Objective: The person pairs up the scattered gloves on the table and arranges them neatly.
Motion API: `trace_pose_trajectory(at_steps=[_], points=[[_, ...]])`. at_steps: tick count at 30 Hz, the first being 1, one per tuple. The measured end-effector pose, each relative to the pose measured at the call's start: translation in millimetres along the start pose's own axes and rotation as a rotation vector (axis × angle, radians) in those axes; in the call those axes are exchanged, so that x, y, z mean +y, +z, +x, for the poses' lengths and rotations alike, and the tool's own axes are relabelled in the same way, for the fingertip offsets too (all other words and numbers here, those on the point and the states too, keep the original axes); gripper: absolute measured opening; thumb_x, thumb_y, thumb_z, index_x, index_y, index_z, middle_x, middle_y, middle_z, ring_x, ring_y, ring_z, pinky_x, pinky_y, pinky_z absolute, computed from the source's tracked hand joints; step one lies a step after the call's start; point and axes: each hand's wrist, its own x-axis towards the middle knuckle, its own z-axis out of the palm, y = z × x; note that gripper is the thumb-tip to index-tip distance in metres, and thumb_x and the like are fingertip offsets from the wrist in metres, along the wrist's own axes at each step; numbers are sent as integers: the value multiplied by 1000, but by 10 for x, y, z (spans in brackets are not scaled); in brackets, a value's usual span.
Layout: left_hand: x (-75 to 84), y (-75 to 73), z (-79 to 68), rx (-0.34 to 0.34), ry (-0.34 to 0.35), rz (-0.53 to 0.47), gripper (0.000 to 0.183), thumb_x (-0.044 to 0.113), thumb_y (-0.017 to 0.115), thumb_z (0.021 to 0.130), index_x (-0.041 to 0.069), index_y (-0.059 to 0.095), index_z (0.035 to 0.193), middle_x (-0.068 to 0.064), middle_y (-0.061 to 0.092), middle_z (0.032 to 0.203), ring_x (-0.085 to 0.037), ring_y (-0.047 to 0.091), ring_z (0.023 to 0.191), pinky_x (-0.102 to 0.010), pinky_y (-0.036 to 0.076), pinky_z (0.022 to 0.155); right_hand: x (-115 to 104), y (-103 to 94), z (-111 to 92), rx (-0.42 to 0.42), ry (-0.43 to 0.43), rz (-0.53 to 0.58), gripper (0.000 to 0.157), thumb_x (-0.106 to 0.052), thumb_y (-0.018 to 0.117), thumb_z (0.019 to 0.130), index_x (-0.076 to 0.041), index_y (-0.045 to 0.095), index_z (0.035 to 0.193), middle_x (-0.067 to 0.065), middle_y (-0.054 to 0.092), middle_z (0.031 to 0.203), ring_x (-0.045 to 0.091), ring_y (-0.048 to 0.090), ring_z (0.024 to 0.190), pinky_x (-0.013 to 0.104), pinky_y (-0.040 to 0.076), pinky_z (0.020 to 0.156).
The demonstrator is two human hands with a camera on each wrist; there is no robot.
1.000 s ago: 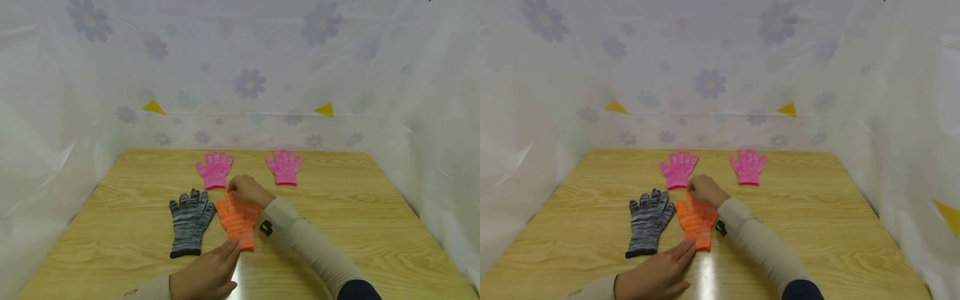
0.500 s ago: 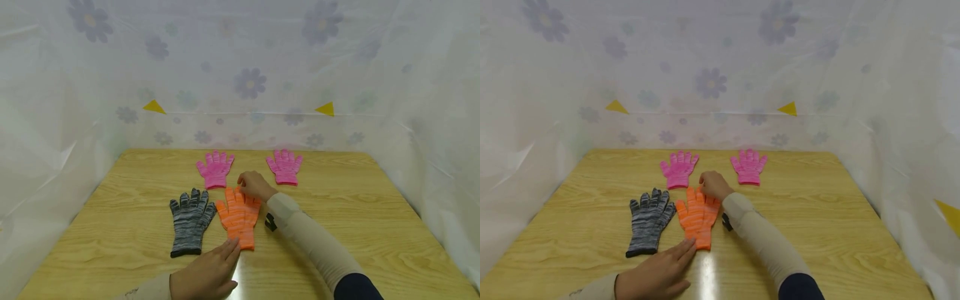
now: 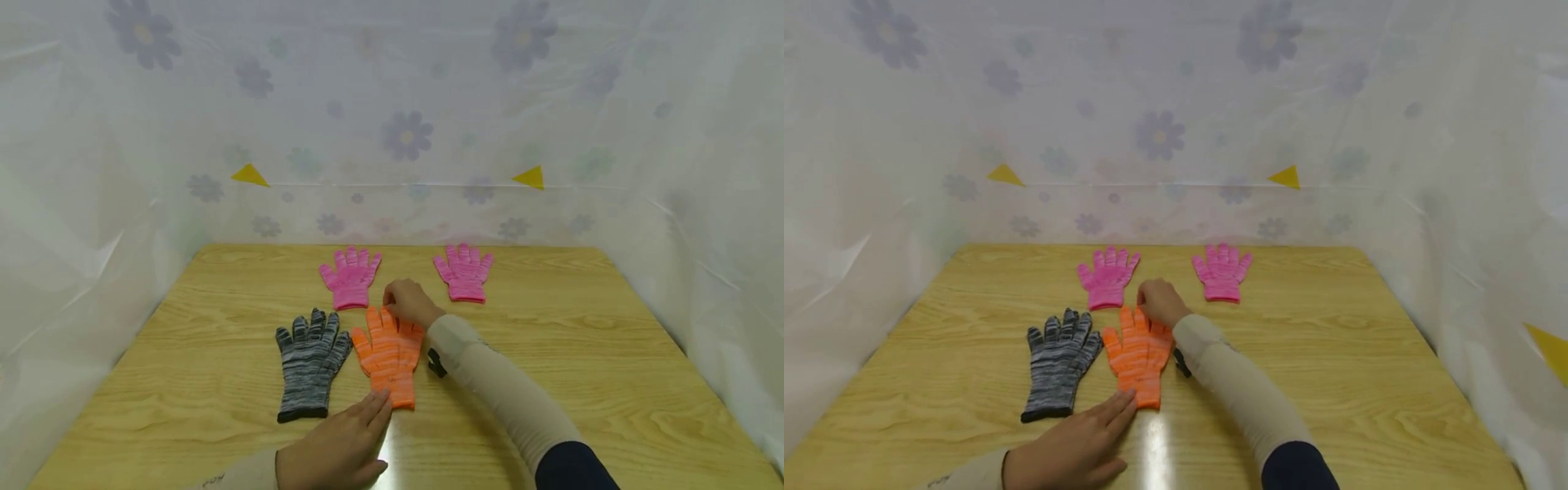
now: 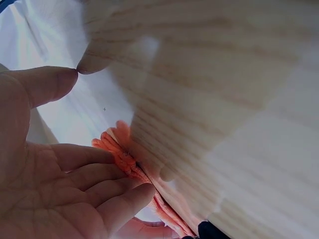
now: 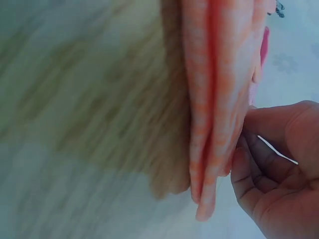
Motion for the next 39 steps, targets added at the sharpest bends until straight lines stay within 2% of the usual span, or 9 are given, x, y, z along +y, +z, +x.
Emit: trace_pose_trajectory(at_steps=[5,8,13,16,24,30,34,39], points=[[3,6,-1,30,10,28,70,40,61,91,-10,44,137,-27,45,141,-35,46,129,-37,44,102,47,23,-7,21,-21,-7,6,-4,64,89,-8,69,88,3,66,85,18,61,78,33,53,71],[12,0,-4,56,14,46,71,40,62,89,-10,45,136,-27,46,140,-35,47,128,-38,44,102,73,-23,-53,42,-6,6,7,-8,62,92,-7,69,94,5,67,89,19,62,81,34,52,73],[25,-12,-7,53,-2,47,71,40,62,89,-10,44,137,-26,45,141,-35,47,129,-38,44,102,183,-156,-133,51,46,-3,15,-11,60,94,-4,70,103,10,68,99,24,64,90,38,53,80],[24,-9,-11,47,-6,42,72,41,62,89,-9,44,138,-25,45,141,-35,47,129,-38,44,102,270,-192,-147,24,44,-30,14,-13,64,91,-4,71,100,9,69,97,23,64,90,37,52,81],[0,23,-11,46,12,35,70,41,59,91,-9,44,138,-25,45,141,-34,46,130,-37,44,102,384,-148,-149,-8,12,-43,8,-19,71,87,-12,71,83,-2,66,78,13,59,72,31,50,70],[3,13,-12,19,11,8,69,40,58,93,-9,42,139,-25,44,142,-34,45,131,-38,44,103,388,-119,-119,25,23,-41,9,-13,69,88,-11,69,79,-1,65,75,12,57,66,29,50,63],[4,7,-1,28,10,29,69,41,59,92,-9,44,138,-25,45,141,-34,46,130,-37,44,102,377,-104,-90,39,20,-37,12,-12,68,88,-10,68,77,-1,64,73,12,56,63,27,49,59],[3,15,-1,41,7,41,70,42,60,91,-9,45,137,-25,46,141,-34,47,129,-38,45,102,371,-116,-111,21,-2,-45,11,-15,67,90,-10,67,80,0,64,76,13,57,67,28,49,62]])
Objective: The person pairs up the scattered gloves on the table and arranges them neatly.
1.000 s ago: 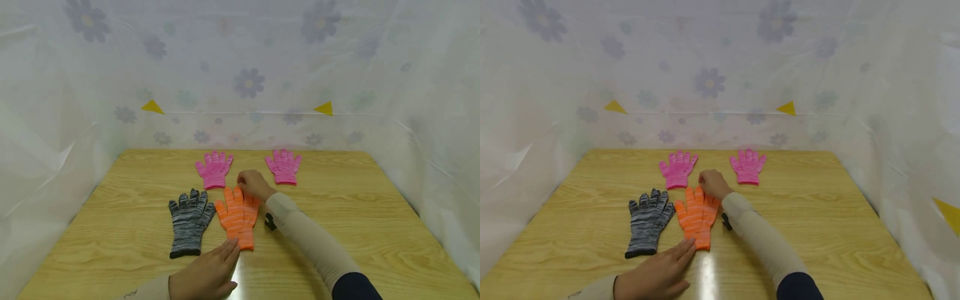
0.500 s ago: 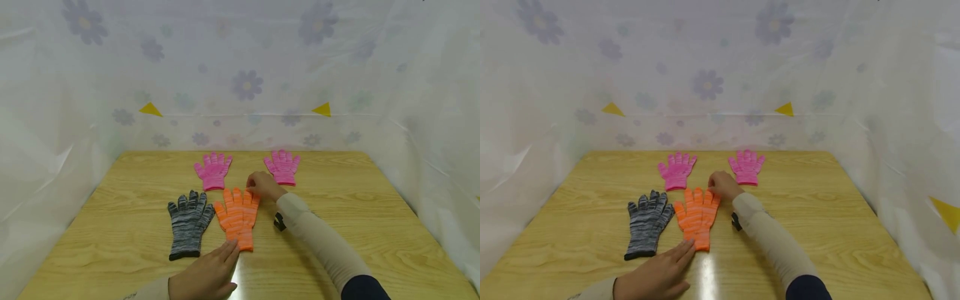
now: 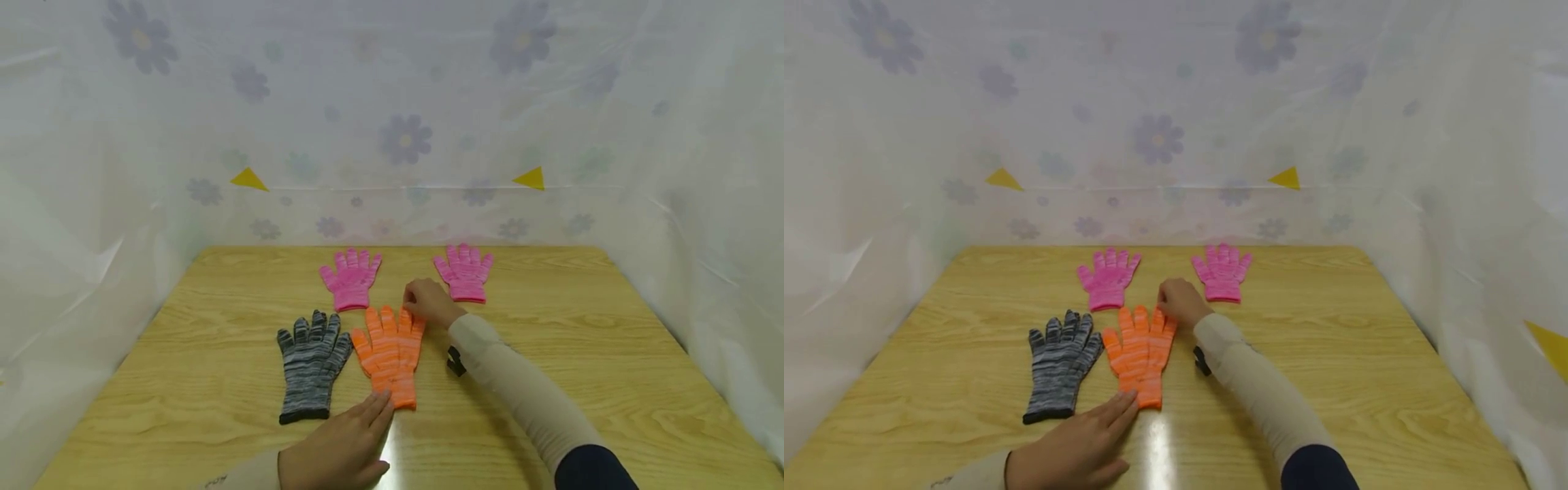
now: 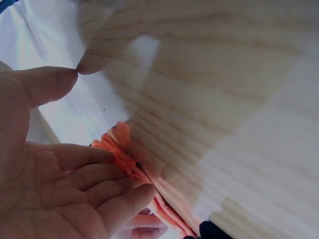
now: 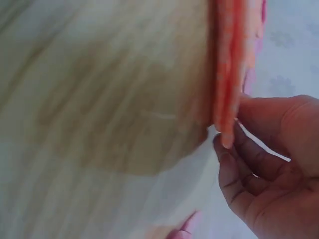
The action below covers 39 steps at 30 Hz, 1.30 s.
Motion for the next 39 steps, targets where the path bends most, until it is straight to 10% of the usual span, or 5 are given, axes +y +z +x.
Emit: trace_pose_trajectory(at_steps=[9,39], points=[[4,8,-7,12,11,23,70,41,60,90,-10,45,136,-26,46,140,-34,47,129,-37,45,102,88,-212,-181,-81,103,83,10,-14,69,87,-5,70,83,6,68,85,18,62,75,34,52,68],[7,6,8,-1,10,-13,68,38,61,90,-9,45,137,-25,46,140,-34,48,128,-37,45,101,129,-61,-127,-5,-6,80,3,-3,66,84,-4,65,87,5,64,81,18,59,74,32,50,68]])
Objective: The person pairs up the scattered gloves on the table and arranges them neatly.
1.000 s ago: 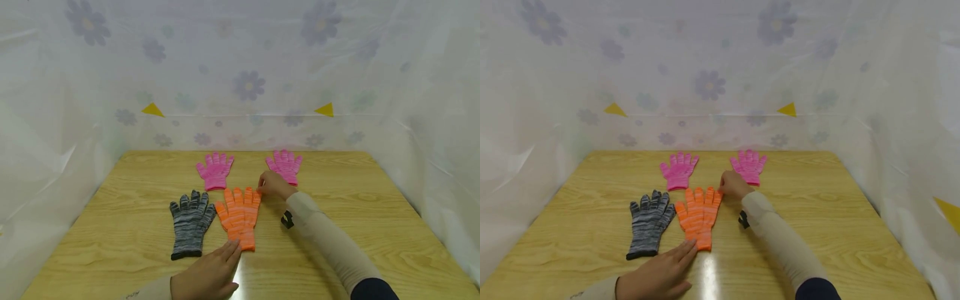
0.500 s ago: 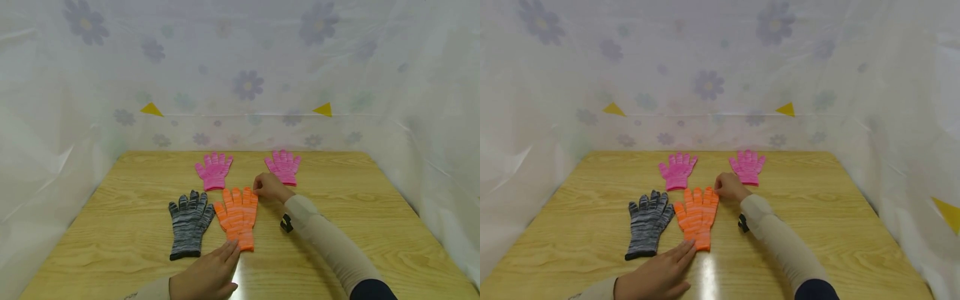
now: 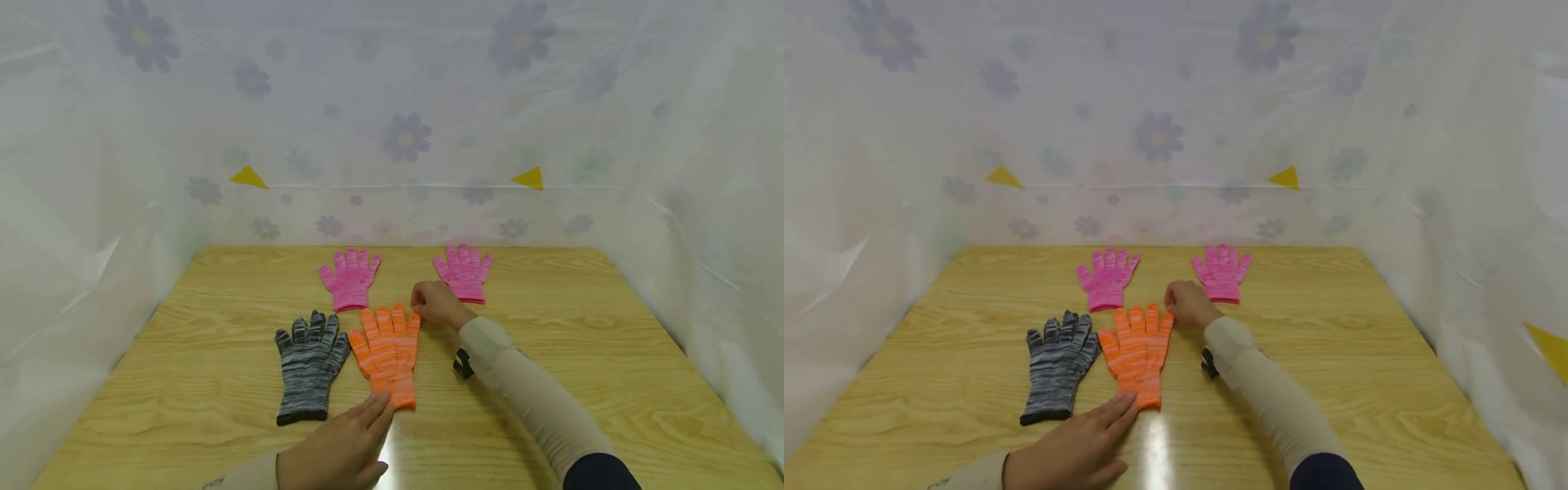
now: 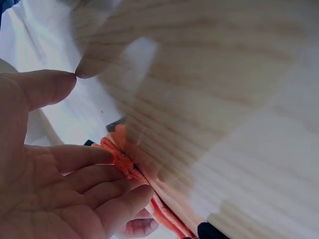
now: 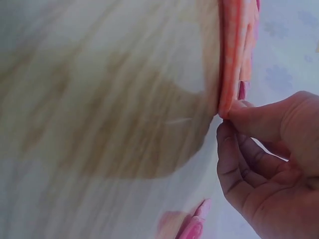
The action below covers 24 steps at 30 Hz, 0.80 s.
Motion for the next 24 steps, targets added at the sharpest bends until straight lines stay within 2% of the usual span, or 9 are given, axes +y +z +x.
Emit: trace_pose_trajectory(at_steps=[6,9,12,14,17,20,24], points=[[-6,-26,0,-21,0,-29,68,37,61,91,-9,44,137,-25,45,141,-34,46,130,-38,44,102,-54,-39,-23,-4,28,-28,6,-7,72,83,-6,66,81,3,63,77,16,56,72,32,49,69],[-17,-42,-5,-24,3,-43,68,38,61,91,-9,44,138,-25,44,142,-34,46,130,-38,45,102,-93,-75,-58,8,-12,-57,6,-7,71,84,-6,66,81,3,61,75,16,54,70,32,48,67],[-37,-52,-11,-20,11,-53,69,39,61,91,-8,44,138,-25,44,142,-34,46,130,-38,46,101,-140,-101,-106,22,-90,-99,5,-6,69,83,-6,65,80,1,60,73,15,53,68,30,47,65],[-49,-58,-16,-14,19,-57,69,39,61,91,-8,44,138,-25,44,142,-34,47,129,-38,46,100,-178,-98,-150,3,-137,-113,4,-6,69,82,-8,66,80,0,59,73,14,52,68,29,46,65],[-62,-68,-23,-20,24,-65,68,39,60,92,-7,43,139,-24,43,143,-34,46,130,-38,46,100,-235,-64,-232,-75,-197,-122,5,-10,71,82,-10,67,83,-2,60,77,13,53,70,29,46,65],[-64,-78,-29,-26,26,-76,68,38,59,92,-7,42,140,-24,43,143,-34,46,130,-39,46,100,-287,-9,-325,-137,-208,-139,11,-14,74,82,-10,67,89,1,60,83,14,53,74,31,46,67],[-67,-77,-30,-40,21,-85,68,39,58,94,-7,40,141,-24,41,145,-33,45,131,-39,45,101,-383,44,-424,-123,-172,-193,15,-14,74,83,-7,66,94,6,60,89,19,56,77,36,49,70]])
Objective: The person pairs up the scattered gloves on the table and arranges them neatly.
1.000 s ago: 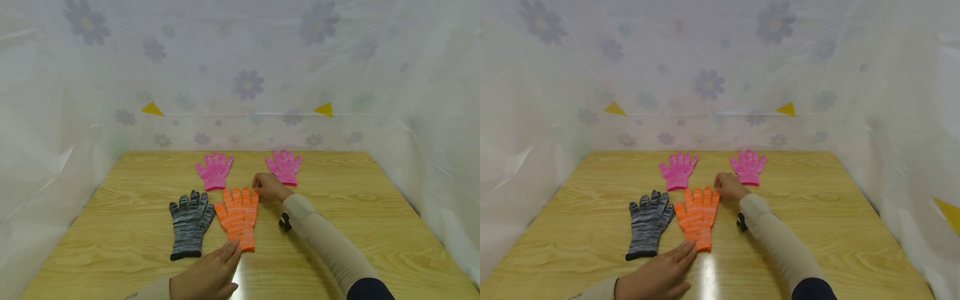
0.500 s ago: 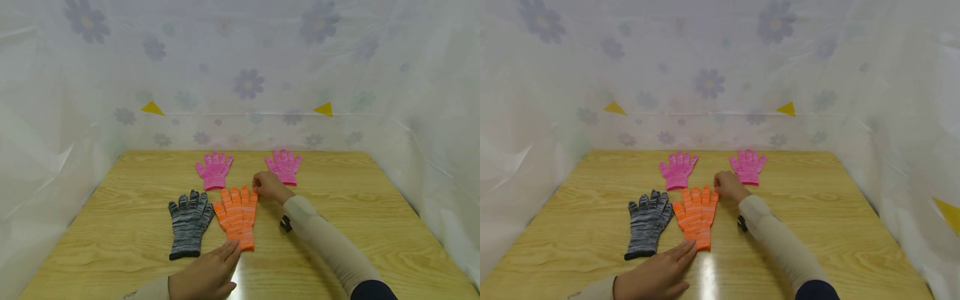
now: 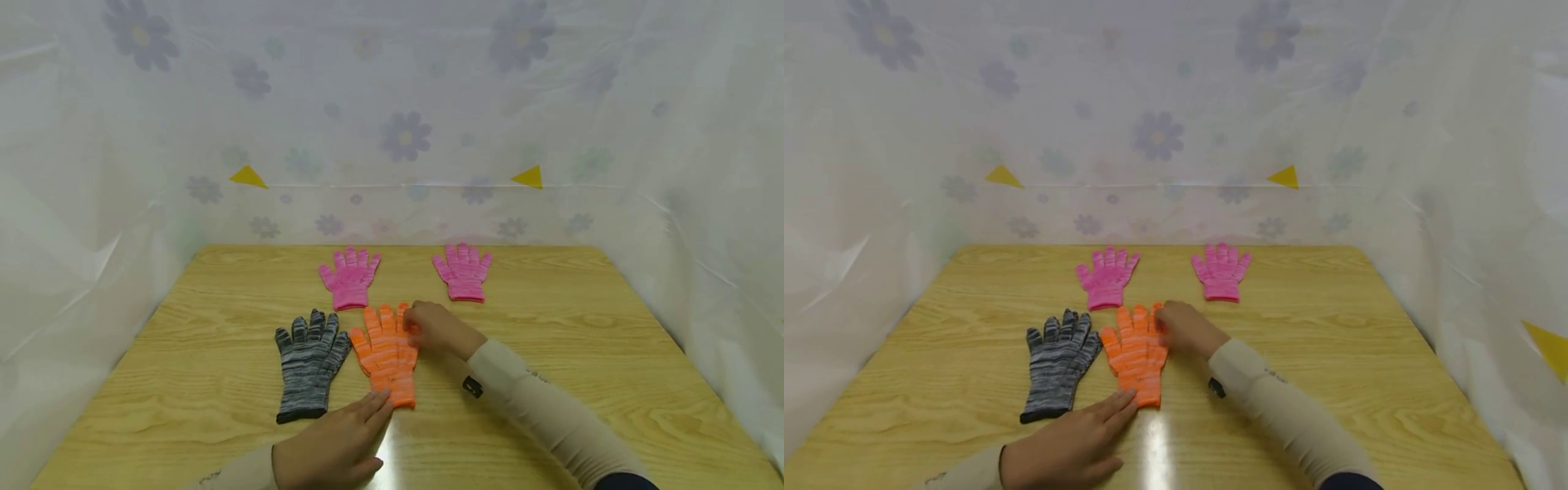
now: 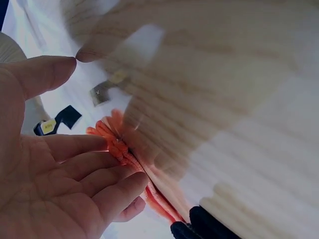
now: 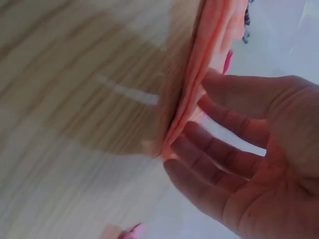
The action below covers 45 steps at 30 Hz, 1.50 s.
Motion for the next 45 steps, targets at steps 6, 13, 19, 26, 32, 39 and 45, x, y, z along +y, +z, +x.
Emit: trace_pose_trajectory(at_steps=[6,13,19,26,32,39,45], points=[[0,18,9,-2,-4,15,68,39,57,94,-6,40,141,-24,40,146,-32,43,133,-38,44,102,-225,33,-69,14,-97,-44,19,-4,65,88,-3,68,106,10,64,107,24,63,95,37,53,81],[7,27,12,8,-5,29,69,39,59,92,-6,41,141,-23,40,145,-32,44,132,-38,45,101,-445,129,-154,-170,-163,-38,46,-8,51,98,-10,46,143,13,38,150,32,37,137,43,38,107],[27,41,12,35,3,42,71,40,62,90,-7,43,139,-24,43,143,-32,46,130,-37,47,98,-537,219,-202,-362,-140,-171,66,-38,46,100,-16,16,155,11,5,161,39,7,145,45,24,115],[37,44,18,44,4,67,71,39,64,88,-7,44,139,-24,43,143,-32,46,130,-37,47,98,-545,238,-180,-414,-147,-246,66,-32,40,102,-19,3,156,10,-5,161,32,-2,147,45,11,118],[27,37,8,29,-8,84,68,40,60,91,-6,45,139,-23,44,143,-32,46,130,-37,46,100,-549,163,-99,-417,-129,-132,64,-31,42,102,-25,8,156,10,-1,161,35,-1,146,50,21,115],[47,33,11,28,-8,91,67,39,60,91,-7,47,137,-23,45,141,-32,46,131,-38,46,100,-647,259,-64,-412,-164,-481,71,-51,37,100,-23,3,155,5,-3,162,27,-4,147,48,9,118],[56,22,12,19,-8,96,65,38,59,92,-7,47,137,-24,45,141,-33,45,131,-38,46,100,-675,280,-104,-406,-41,-275,74,-50,44,98,-33,-1,154,5,-8,161,37,-4,146,49,18,116]])
